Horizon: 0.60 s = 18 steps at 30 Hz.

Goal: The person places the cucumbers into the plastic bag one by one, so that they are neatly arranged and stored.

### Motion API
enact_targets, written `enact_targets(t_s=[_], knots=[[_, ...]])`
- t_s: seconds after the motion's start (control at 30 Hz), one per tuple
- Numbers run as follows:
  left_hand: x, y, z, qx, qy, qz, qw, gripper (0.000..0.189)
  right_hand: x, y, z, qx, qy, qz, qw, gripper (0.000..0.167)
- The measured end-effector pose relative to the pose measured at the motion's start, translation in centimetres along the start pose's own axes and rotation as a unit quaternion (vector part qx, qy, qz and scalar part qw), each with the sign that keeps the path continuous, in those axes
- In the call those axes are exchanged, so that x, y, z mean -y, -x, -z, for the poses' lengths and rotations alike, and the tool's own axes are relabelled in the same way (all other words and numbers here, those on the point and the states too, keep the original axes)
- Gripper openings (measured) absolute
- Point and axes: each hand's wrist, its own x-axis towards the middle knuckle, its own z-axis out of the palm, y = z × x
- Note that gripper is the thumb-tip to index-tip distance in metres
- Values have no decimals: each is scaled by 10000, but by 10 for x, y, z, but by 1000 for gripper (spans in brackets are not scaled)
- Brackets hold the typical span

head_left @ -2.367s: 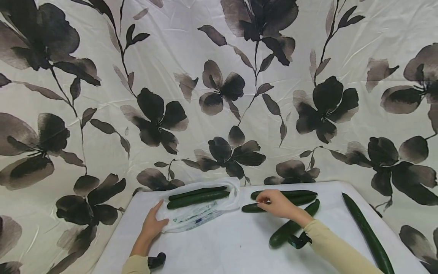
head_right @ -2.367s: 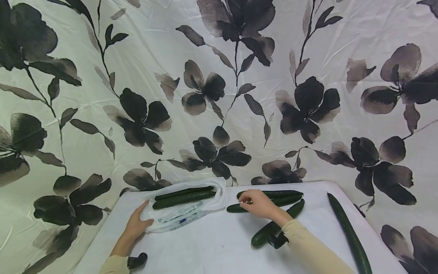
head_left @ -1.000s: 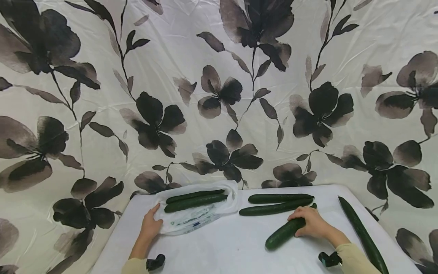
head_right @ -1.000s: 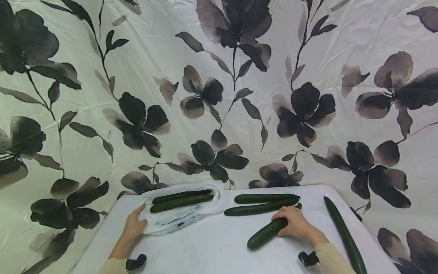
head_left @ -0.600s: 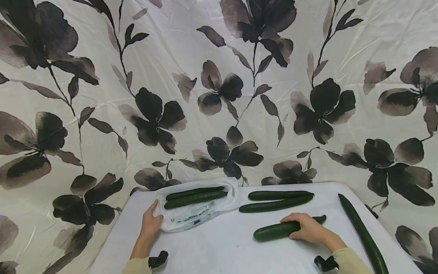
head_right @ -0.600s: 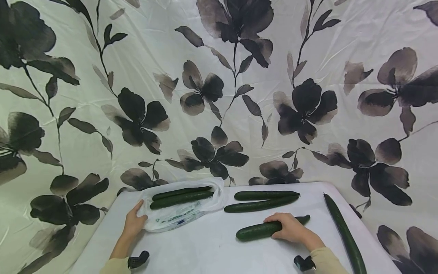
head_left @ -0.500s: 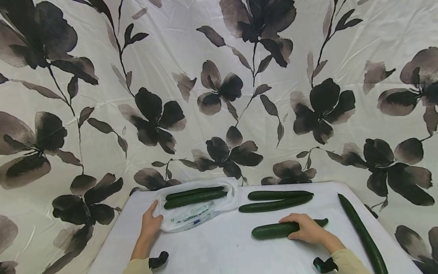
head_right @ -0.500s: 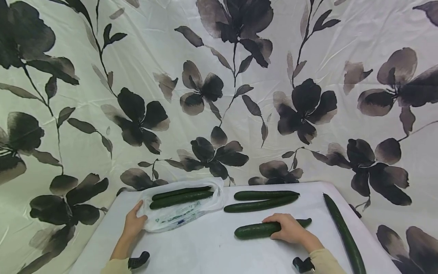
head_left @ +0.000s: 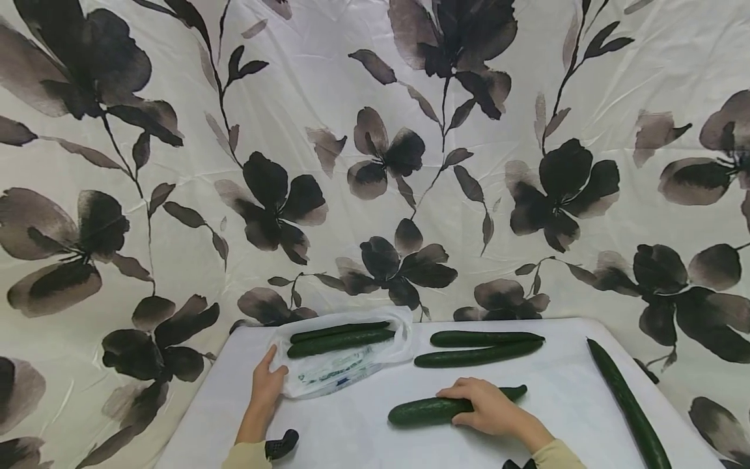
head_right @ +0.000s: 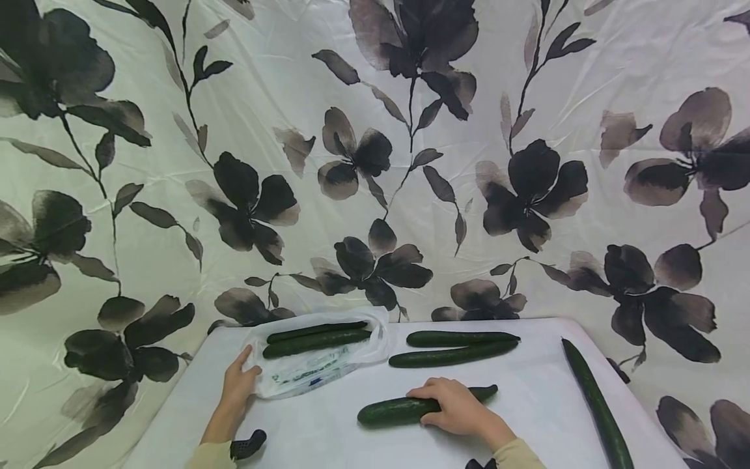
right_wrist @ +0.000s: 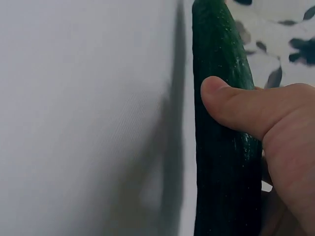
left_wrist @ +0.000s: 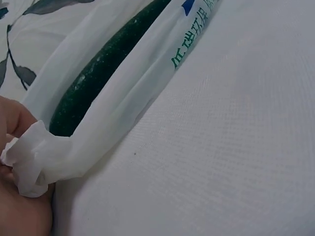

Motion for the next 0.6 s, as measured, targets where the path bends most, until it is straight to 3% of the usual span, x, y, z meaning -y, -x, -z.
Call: enact_targets(t_s=[0.27, 0.6], knots=[[-1, -3, -1, -3, 43, -202, 9998, 64, 31, -52, -17, -267, -283, 159, 9991, 51], [-6, -2, -8, -207, -343, -263, 9989, 64, 52, -107, -29, -685, -175, 388, 9967, 51]])
